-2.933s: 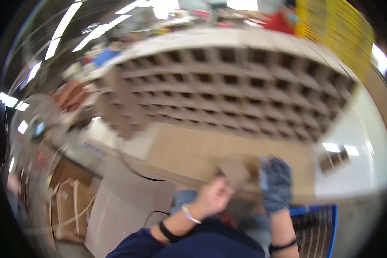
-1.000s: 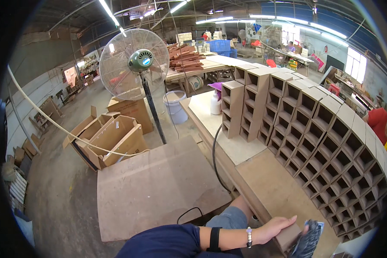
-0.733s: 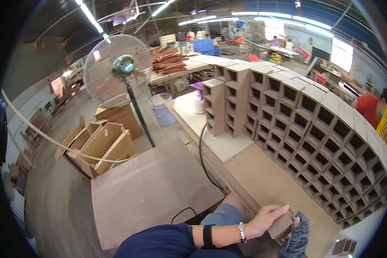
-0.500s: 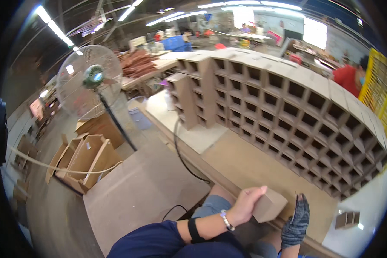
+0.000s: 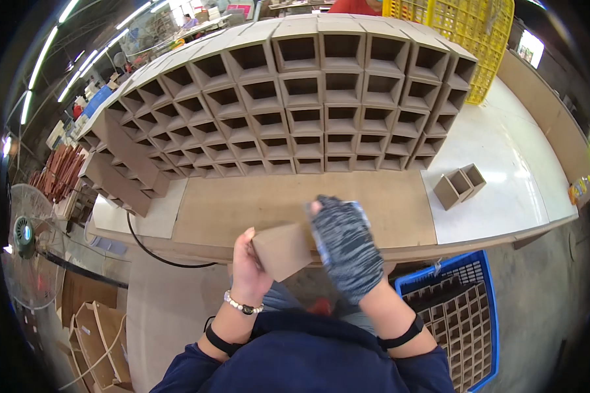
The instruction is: Sanding the edges and surfaces of small wooden box components.
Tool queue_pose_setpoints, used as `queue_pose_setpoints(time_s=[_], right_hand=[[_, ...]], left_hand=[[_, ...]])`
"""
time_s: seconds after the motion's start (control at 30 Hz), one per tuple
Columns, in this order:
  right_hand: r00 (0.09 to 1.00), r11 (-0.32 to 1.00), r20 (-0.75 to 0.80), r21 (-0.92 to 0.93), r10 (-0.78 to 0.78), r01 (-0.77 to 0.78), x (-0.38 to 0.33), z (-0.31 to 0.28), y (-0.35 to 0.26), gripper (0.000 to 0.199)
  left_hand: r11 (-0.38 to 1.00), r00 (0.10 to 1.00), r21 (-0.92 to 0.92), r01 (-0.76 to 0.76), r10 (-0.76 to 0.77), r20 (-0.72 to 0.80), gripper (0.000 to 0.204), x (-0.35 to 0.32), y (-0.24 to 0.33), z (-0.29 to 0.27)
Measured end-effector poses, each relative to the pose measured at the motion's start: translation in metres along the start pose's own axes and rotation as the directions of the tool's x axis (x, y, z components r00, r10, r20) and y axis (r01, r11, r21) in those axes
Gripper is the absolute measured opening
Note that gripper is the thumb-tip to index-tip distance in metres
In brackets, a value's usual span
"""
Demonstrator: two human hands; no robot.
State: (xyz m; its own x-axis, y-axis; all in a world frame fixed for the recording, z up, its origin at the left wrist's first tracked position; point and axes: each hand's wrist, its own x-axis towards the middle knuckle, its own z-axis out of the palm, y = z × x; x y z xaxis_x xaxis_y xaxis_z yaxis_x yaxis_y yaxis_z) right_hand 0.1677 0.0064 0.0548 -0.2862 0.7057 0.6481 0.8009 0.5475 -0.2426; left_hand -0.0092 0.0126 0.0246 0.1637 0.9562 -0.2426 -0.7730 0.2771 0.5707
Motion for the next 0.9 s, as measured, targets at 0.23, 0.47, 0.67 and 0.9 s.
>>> queue_pose_setpoints(time_s=[0.23,0.47,0.67,0.9], right_hand=[[0.971,0.965,0.079,0.153,-0.226,0.212,0.006,0.007,-0.019,0.038],[0.977,0.97,0.076,0.156,-0.2,0.187,0.009,-0.003,-0.029,0.029],[0.997,0.995,0.07,-0.091,-0.043,0.05,0.007,0.022,0.013,0.031],[0.989,0.972,0.021,0.188,-0.145,0.139,0.008,0.013,-0.014,0.034]], left_hand=[[0.967,0.985,0.198,-0.163,0.148,0.089,0.025,-0.004,-0.004,-0.014],[0.844,0.919,0.364,-0.393,0.363,0.151,0.016,-0.012,0.004,-0.007],[0.786,0.902,0.444,-0.43,0.396,0.173,0.015,-0.018,0.005,-0.002],[0.878,0.921,0.295,-0.376,0.319,0.222,0.02,-0.011,0.003,-0.013]])
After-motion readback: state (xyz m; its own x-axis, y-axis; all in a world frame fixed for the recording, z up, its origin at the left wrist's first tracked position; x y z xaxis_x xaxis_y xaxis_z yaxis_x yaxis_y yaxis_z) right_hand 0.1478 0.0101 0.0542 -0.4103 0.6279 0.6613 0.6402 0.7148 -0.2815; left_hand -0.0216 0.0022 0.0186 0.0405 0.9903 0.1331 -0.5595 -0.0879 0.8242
